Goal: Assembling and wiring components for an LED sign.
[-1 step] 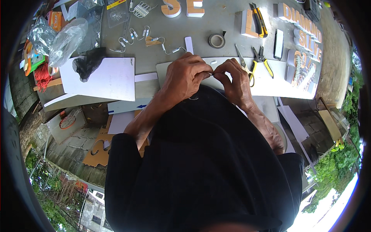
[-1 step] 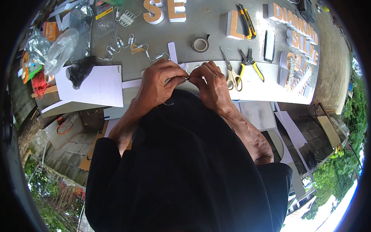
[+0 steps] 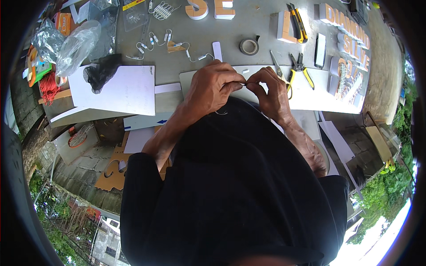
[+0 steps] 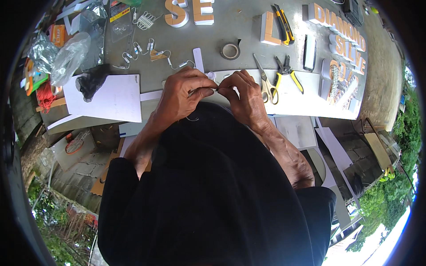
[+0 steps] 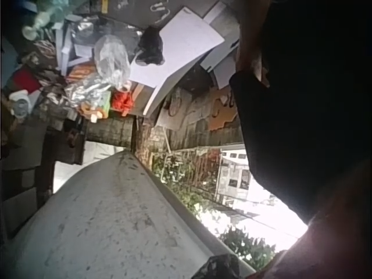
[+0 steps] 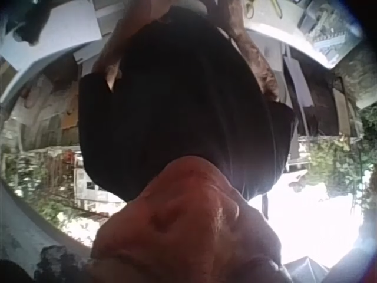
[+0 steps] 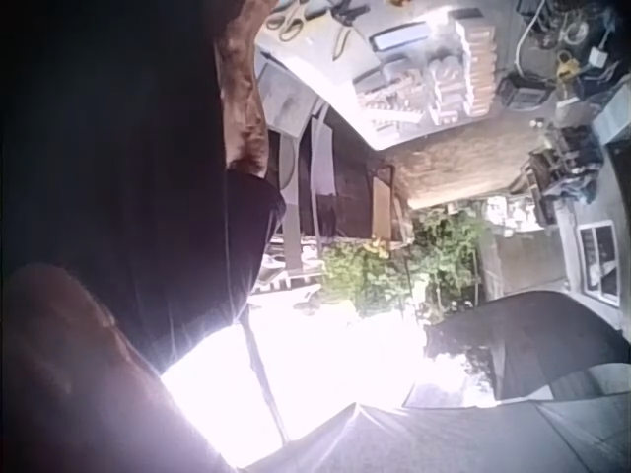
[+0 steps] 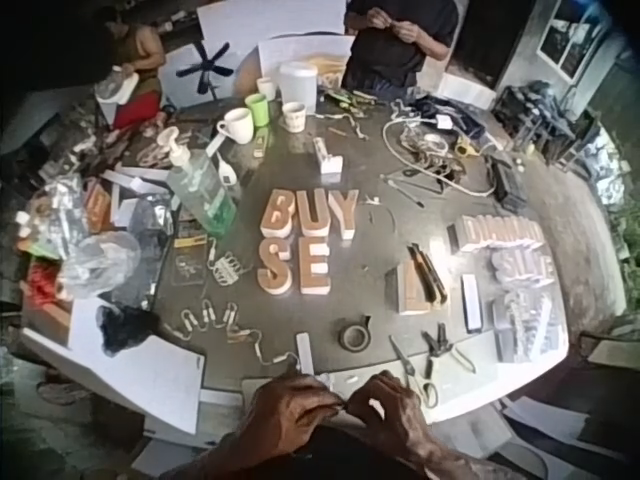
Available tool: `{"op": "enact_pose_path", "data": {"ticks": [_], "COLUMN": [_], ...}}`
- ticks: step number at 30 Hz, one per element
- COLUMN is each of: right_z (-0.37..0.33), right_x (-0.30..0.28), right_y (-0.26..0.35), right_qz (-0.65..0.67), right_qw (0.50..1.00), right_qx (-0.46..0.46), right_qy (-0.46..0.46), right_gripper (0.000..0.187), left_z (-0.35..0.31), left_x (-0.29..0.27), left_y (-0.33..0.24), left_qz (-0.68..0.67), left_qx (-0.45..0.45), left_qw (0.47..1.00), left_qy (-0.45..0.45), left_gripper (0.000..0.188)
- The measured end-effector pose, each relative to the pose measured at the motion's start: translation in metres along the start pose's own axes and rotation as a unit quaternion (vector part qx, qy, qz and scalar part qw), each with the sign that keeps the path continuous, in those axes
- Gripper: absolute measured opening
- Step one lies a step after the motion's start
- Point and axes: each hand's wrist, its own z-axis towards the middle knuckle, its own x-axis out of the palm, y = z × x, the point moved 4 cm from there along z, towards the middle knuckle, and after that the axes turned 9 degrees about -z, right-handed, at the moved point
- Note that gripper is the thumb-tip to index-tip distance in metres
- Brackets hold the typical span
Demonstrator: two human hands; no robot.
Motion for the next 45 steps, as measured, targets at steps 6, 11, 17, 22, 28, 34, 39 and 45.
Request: {"op": "enact_pose_path", "data": {"ticks": [6,11,17,22,28,34,39,45], "right_z": [0.007,0.008,0.009,0.005,0.008,0.006,0.007,0.007], "right_x": [-0.008,-0.008,-0.007,-0.007,-0.015,-0.016,-0.018,-0.019], "right_y": [-0.009,-0.02,-0.021,-0.021,0.001,0.004,0.006,0.007], "right_qz": [0.044,0.111,0.158,0.294,0.095,-0.004,-0.021,-0.01], "right_qw": [0.992,0.979,0.964,0.934,0.99,0.992,0.985,0.986], "right_qx": [0.067,0.096,0.099,0.124,-0.057,-0.123,-0.173,-0.163], "right_qy": [0.095,0.142,0.188,0.162,0.084,0.008,-0.011,-0.031], "right_gripper": [0.015,0.02,0.023,0.028,0.033,0.028,0.022,0.021], "left_z": [0.004,0.004,0.005,-0.002,-0.002,-0.002,-0.003,-0.004], "left_x": [0.002,0.002,0.003,0.01,0.007,0.007,0.006,0.009], "left_y": [0.016,0.02,0.027,0.04,0.037,0.033,0.032,0.03], "left_qz": [-0.131,-0.196,-0.215,-0.44,-0.464,-0.488,-0.461,-0.473], "left_qx": [-0.049,-0.118,-0.122,-0.235,-0.277,-0.281,-0.268,-0.235], "left_qw": [0.989,0.969,0.959,0.858,0.833,0.821,0.84,0.845], "left_qy": [0.052,0.091,0.138,0.121,0.122,0.096,0.098,0.086], "left_gripper": [0.011,0.01,0.008,0.014,0.014,0.018,0.018,0.016]}}
